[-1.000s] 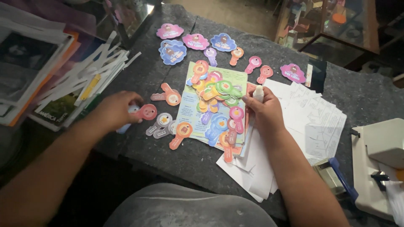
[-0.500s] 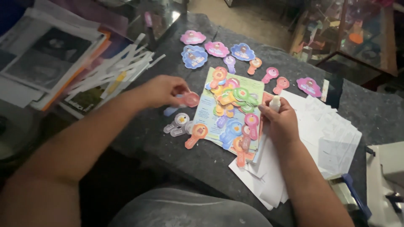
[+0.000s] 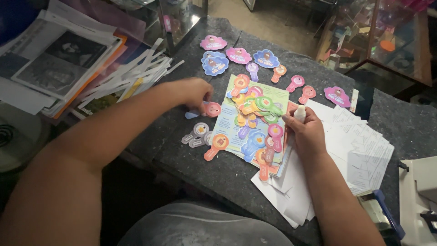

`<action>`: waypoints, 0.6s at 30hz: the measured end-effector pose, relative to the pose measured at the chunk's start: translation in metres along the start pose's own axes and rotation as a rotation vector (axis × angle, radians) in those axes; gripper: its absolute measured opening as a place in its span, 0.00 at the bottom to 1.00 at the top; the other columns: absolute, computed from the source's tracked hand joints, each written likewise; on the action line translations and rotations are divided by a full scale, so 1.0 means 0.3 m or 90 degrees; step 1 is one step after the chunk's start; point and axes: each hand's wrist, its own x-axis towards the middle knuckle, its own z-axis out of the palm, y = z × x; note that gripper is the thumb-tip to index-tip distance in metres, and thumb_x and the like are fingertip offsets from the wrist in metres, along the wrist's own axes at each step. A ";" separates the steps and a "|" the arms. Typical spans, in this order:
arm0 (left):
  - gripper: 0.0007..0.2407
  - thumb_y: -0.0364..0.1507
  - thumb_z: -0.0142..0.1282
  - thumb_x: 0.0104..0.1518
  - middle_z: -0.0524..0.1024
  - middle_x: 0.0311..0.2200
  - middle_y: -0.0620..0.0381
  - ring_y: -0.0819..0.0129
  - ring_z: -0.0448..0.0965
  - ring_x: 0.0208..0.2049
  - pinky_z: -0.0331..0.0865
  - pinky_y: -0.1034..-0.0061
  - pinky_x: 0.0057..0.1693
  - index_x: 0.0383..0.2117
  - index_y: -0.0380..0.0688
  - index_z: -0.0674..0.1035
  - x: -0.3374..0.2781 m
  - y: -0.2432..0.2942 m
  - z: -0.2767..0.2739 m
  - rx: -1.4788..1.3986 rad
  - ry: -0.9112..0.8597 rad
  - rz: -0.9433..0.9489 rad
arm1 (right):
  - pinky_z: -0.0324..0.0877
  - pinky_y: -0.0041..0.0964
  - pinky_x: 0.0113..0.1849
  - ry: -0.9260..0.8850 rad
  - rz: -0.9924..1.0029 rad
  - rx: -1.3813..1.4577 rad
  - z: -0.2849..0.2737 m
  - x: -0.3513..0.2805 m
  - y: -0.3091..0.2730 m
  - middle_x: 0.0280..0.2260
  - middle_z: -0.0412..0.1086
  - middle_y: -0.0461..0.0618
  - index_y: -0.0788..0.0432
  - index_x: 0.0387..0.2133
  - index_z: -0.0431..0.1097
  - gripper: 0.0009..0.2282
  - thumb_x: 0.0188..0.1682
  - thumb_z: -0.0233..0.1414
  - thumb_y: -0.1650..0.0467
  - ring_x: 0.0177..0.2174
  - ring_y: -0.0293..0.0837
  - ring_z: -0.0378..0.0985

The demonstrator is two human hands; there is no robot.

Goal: Apply glue to paper cutouts and stick them onto a sheet.

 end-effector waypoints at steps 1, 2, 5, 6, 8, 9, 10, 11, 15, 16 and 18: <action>0.24 0.49 0.79 0.29 0.83 0.36 0.63 0.60 0.83 0.44 0.76 0.68 0.48 0.34 0.61 0.83 0.008 -0.002 0.009 -0.001 0.000 0.000 | 0.67 0.28 0.24 0.000 0.000 -0.001 0.000 -0.001 -0.007 0.19 0.67 0.52 0.62 0.35 0.70 0.11 0.44 0.65 0.75 0.18 0.40 0.73; 0.24 0.51 0.78 0.26 0.83 0.35 0.65 0.62 0.84 0.42 0.77 0.69 0.46 0.32 0.65 0.83 0.017 -0.004 0.019 0.038 0.026 -0.006 | 0.68 0.29 0.24 -0.005 0.000 -0.009 0.000 -0.003 -0.014 0.19 0.68 0.52 0.62 0.35 0.70 0.11 0.44 0.65 0.75 0.18 0.40 0.73; 0.24 0.50 0.77 0.28 0.82 0.35 0.62 0.60 0.83 0.42 0.77 0.68 0.46 0.33 0.65 0.83 0.019 -0.007 0.044 0.037 0.048 -0.006 | 0.68 0.30 0.24 -0.009 0.000 -0.020 0.009 -0.020 -0.037 0.19 0.68 0.52 0.62 0.35 0.70 0.11 0.44 0.65 0.75 0.19 0.40 0.73; 0.24 0.47 0.78 0.31 0.82 0.37 0.57 0.57 0.83 0.44 0.76 0.65 0.48 0.36 0.60 0.82 0.016 -0.007 0.050 0.001 0.044 -0.001 | 0.68 0.30 0.25 -0.007 -0.002 -0.020 0.013 -0.026 -0.046 0.19 0.68 0.52 0.62 0.35 0.70 0.11 0.44 0.65 0.75 0.19 0.40 0.73; 0.25 0.50 0.77 0.29 0.81 0.35 0.63 0.61 0.83 0.43 0.76 0.67 0.47 0.36 0.65 0.81 0.037 -0.025 0.076 0.011 0.055 -0.022 | 0.68 0.30 0.25 -0.013 -0.006 -0.027 0.009 -0.020 -0.044 0.19 0.68 0.52 0.62 0.35 0.70 0.10 0.44 0.65 0.75 0.18 0.41 0.73; 0.27 0.53 0.77 0.26 0.81 0.34 0.68 0.64 0.83 0.42 0.77 0.69 0.46 0.36 0.70 0.80 0.048 -0.034 0.089 0.021 0.066 -0.042 | 0.67 0.30 0.24 -0.019 -0.011 -0.034 0.006 -0.017 -0.043 0.18 0.68 0.53 0.63 0.35 0.69 0.10 0.45 0.64 0.76 0.18 0.41 0.73; 0.27 0.53 0.77 0.26 0.81 0.34 0.68 0.64 0.83 0.42 0.77 0.69 0.46 0.36 0.70 0.80 0.034 -0.025 0.074 0.021 0.066 -0.042 | 0.67 0.30 0.24 -0.019 -0.011 -0.034 0.005 -0.014 -0.038 0.18 0.68 0.53 0.63 0.35 0.69 0.10 0.45 0.64 0.76 0.18 0.41 0.73; 0.24 0.51 0.76 0.29 0.82 0.34 0.65 0.62 0.83 0.43 0.77 0.68 0.47 0.36 0.67 0.82 0.019 -0.014 0.060 0.013 0.052 -0.027 | 0.68 0.30 0.24 -0.018 -0.010 -0.026 0.002 -0.012 -0.033 0.19 0.68 0.53 0.63 0.35 0.70 0.10 0.45 0.64 0.75 0.19 0.41 0.73; 0.21 0.50 0.73 0.33 0.85 0.34 0.58 0.56 0.84 0.43 0.76 0.65 0.49 0.32 0.58 0.86 0.017 -0.022 0.075 -0.036 0.038 -0.016 | 0.69 0.30 0.25 -0.017 -0.005 -0.029 0.009 -0.035 -0.053 0.21 0.69 0.53 0.62 0.35 0.70 0.10 0.45 0.64 0.75 0.20 0.41 0.73; 0.21 0.50 0.73 0.33 0.85 0.34 0.58 0.56 0.84 0.43 0.76 0.65 0.49 0.32 0.58 0.86 -0.076 0.017 0.001 -0.036 0.038 -0.015 | 0.69 0.30 0.25 -0.016 -0.004 -0.030 0.015 -0.041 -0.060 0.21 0.69 0.53 0.62 0.35 0.70 0.10 0.45 0.64 0.75 0.20 0.41 0.73; 0.20 0.42 0.69 0.42 0.83 0.41 0.41 0.43 0.80 0.48 0.72 0.55 0.53 0.37 0.44 0.85 -0.261 0.093 -0.149 -0.141 0.035 -0.028 | 0.70 0.28 0.26 -0.010 -0.006 -0.008 0.027 -0.052 -0.077 0.22 0.68 0.51 0.63 0.36 0.70 0.11 0.44 0.64 0.75 0.21 0.39 0.74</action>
